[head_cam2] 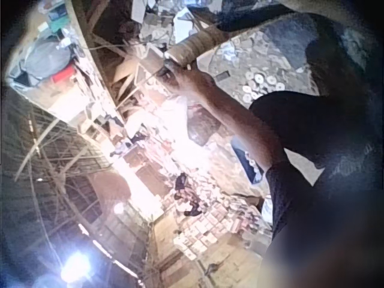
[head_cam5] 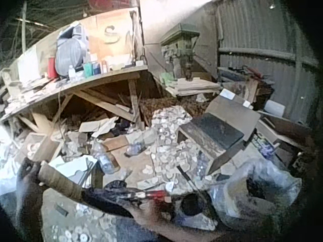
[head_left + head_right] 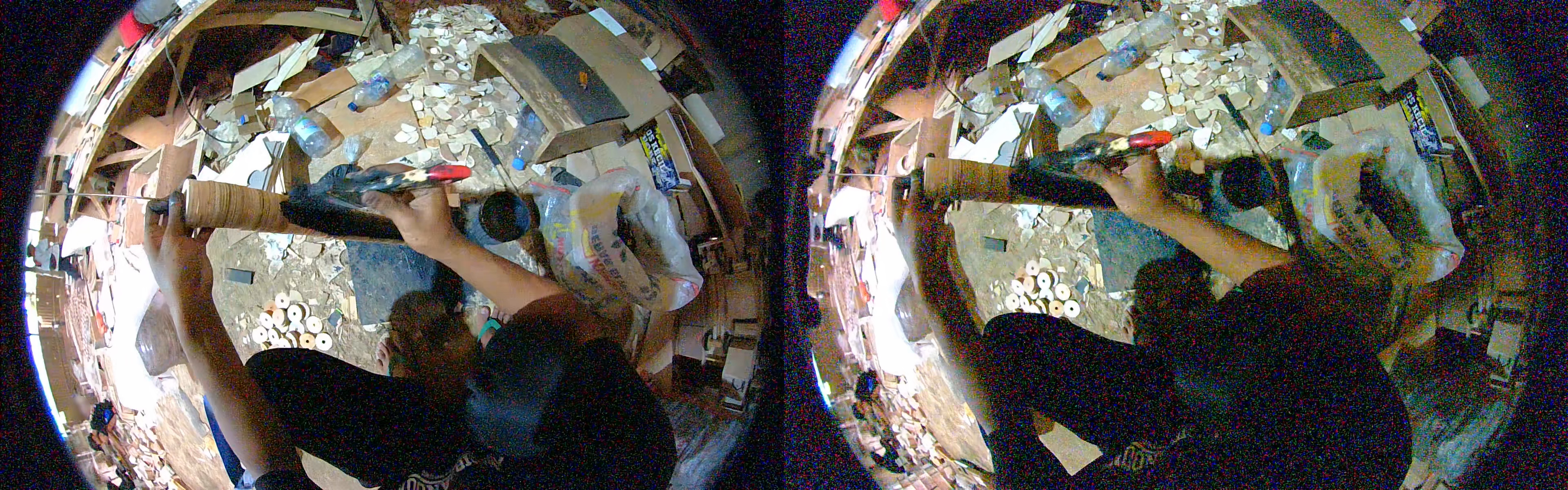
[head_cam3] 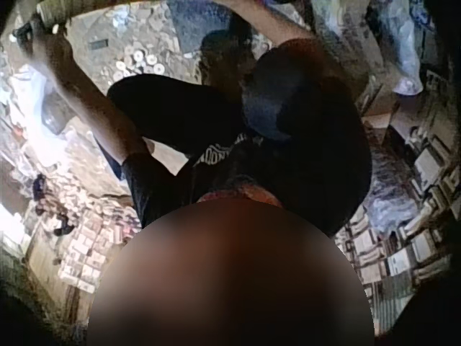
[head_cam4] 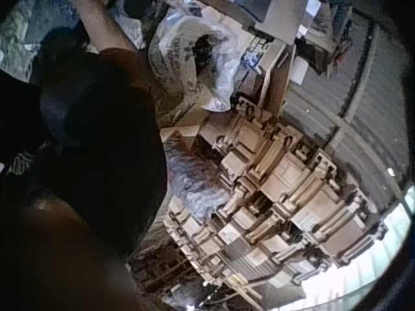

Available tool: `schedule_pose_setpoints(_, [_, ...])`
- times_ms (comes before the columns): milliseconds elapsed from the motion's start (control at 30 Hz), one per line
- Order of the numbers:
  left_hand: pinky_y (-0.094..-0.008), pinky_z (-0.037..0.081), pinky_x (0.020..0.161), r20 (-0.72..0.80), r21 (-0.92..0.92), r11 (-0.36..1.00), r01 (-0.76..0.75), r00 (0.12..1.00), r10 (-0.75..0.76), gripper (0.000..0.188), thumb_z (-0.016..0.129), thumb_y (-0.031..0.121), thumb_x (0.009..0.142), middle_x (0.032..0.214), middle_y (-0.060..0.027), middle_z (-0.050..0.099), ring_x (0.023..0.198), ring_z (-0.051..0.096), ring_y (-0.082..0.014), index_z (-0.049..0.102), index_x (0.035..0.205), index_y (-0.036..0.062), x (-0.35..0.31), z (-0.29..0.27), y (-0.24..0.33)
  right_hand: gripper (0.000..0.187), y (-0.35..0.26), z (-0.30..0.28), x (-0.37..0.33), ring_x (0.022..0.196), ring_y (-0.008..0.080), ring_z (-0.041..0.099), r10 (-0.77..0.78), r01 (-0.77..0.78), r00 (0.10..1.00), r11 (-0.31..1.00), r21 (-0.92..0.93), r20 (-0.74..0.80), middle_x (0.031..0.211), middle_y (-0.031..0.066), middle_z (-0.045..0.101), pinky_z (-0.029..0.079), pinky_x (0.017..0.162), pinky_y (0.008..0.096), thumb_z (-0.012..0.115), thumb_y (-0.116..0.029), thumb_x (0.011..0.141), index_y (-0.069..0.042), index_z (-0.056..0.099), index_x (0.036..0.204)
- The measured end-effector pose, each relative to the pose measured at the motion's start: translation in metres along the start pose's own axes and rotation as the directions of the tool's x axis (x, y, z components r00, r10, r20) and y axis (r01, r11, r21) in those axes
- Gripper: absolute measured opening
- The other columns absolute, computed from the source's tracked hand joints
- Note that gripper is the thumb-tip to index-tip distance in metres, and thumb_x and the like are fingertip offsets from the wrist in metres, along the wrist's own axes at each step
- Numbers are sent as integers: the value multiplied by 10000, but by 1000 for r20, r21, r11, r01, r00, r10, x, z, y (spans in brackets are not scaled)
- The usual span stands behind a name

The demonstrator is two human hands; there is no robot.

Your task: The person picks up small wooden discs from a pile on the floor and stacks them onto a vertical rod. After stacking, the person uses a brush to apply a dark substance to the stacked discs.

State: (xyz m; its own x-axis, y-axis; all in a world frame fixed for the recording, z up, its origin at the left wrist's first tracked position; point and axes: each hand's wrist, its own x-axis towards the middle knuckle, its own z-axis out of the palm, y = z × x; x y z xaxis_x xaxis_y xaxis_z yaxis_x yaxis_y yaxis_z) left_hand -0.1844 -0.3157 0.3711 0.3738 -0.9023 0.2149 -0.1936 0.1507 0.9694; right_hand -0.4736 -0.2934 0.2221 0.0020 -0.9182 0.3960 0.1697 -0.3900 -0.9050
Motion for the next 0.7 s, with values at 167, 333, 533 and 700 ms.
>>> schedule_pose_setpoints(167, [-368,543,700,44,49,992,-116,992,114,165,579,113,915,1027,-113,610,921,619,-225,531,1053,38,1,-34,1,197,50,-67,-82,787,143,638,187,-227,973,867,-444,-132,882,80,692,497,740,304,671,-109,833,3,654,995])
schedule_pose_setpoints(333, [-344,533,670,2,76,989,-130,991,131,169,606,118,898,1022,-112,613,883,619,-212,549,1035,37,5,-48,0,208,63,-63,-97,842,110,620,327,-399,915,811,-428,-234,916,55,685,489,776,273,689,-81,822,-3,656,1012])
schedule_pose_setpoints(533, [-378,525,676,27,112,986,-124,992,122,157,599,131,905,1022,-112,616,896,614,-227,539,1020,42,4,-47,1,266,66,-38,-75,841,124,604,109,-106,994,909,-403,-15,923,59,677,476,769,287,708,-167,829,-8,633,1028])
schedule_pose_setpoints(700, [-404,527,676,-76,-97,994,42,996,-49,129,584,132,914,1002,-110,616,899,609,-238,510,994,62,6,-53,-8,198,71,-84,-132,801,122,632,368,-474,847,851,-228,-384,917,80,688,509,746,294,673,-93,839,0,636,1009])
